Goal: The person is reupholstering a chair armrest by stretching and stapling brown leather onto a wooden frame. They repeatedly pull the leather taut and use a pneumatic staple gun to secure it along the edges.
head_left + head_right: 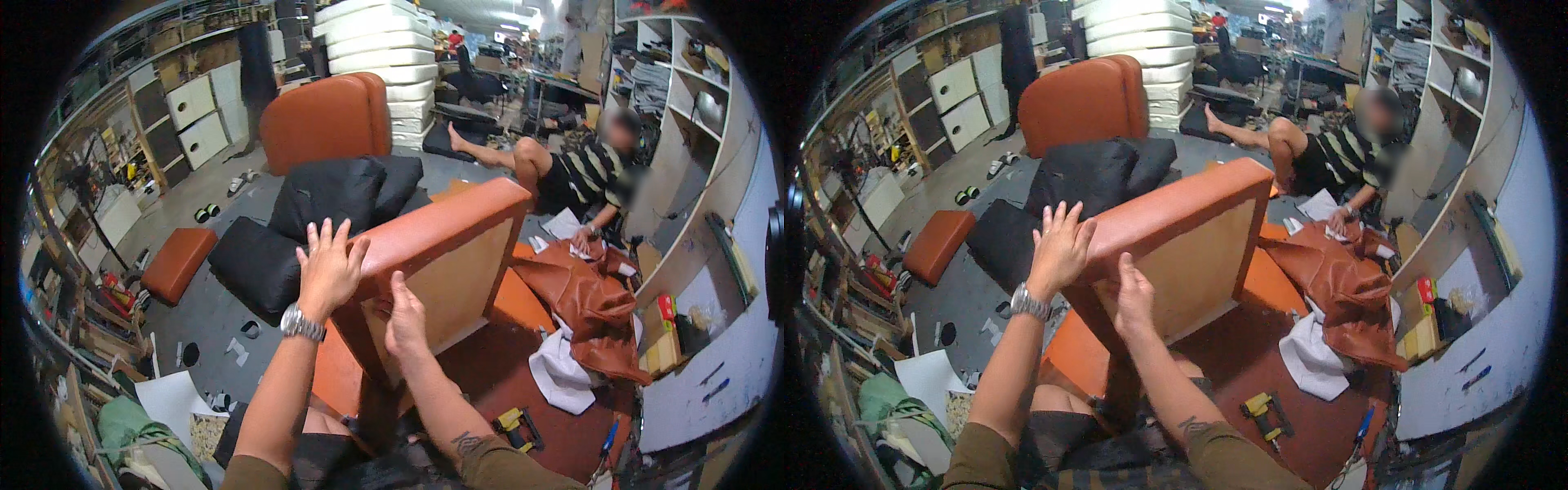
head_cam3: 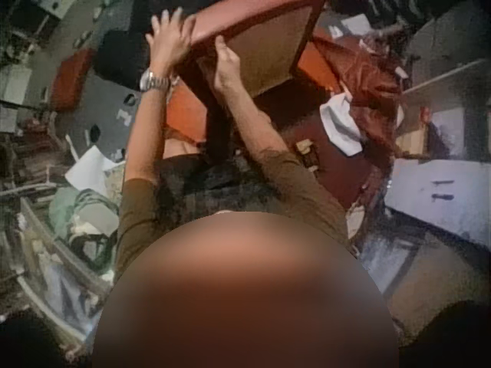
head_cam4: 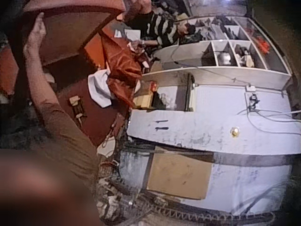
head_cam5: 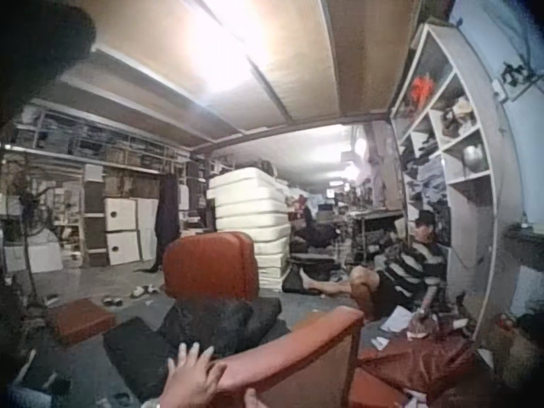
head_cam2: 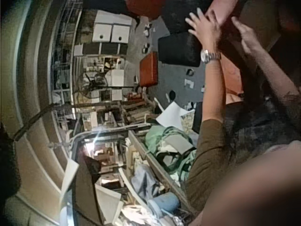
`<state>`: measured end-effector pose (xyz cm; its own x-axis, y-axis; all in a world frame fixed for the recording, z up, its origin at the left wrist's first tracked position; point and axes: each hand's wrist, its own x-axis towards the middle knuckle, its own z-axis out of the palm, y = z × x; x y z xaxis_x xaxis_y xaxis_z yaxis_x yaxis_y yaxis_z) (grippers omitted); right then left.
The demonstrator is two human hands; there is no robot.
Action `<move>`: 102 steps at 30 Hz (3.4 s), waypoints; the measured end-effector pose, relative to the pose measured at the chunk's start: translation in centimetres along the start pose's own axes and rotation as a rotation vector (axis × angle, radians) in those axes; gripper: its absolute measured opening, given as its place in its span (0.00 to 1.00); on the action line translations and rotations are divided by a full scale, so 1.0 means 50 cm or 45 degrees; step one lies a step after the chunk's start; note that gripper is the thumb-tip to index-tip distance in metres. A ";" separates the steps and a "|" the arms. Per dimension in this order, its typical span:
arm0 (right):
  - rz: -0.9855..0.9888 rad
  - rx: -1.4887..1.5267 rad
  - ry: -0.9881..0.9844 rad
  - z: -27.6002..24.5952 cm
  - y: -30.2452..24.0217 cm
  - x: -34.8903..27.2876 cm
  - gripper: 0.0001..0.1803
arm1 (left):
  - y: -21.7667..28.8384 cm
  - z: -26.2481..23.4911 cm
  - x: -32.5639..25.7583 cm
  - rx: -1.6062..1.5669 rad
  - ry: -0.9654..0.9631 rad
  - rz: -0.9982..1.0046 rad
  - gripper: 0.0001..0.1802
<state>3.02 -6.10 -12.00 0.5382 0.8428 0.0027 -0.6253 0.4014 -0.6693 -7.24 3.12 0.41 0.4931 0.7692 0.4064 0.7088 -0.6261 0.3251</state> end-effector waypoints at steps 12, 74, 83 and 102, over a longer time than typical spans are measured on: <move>-0.311 -0.157 -0.035 0.029 0.096 0.058 0.14 | -0.058 0.018 0.074 0.292 -0.335 0.160 0.60; -0.529 -1.389 -0.129 -0.117 -0.031 -0.067 0.19 | -0.024 0.069 0.027 0.519 -0.154 0.131 0.62; -0.495 -1.382 -0.152 -0.080 -0.017 -0.093 0.18 | -0.073 -0.034 0.024 0.116 -0.414 0.398 0.63; -0.503 -1.282 -0.150 -0.077 0.019 -0.115 0.18 | -0.100 -0.032 -0.038 -0.055 -0.416 0.154 0.68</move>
<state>1.47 -11.94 -15.52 0.5085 0.7693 0.3868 0.3591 0.2188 -0.9073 -12.52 4.56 -0.64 0.7127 0.6850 0.1514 0.6168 -0.7147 0.3297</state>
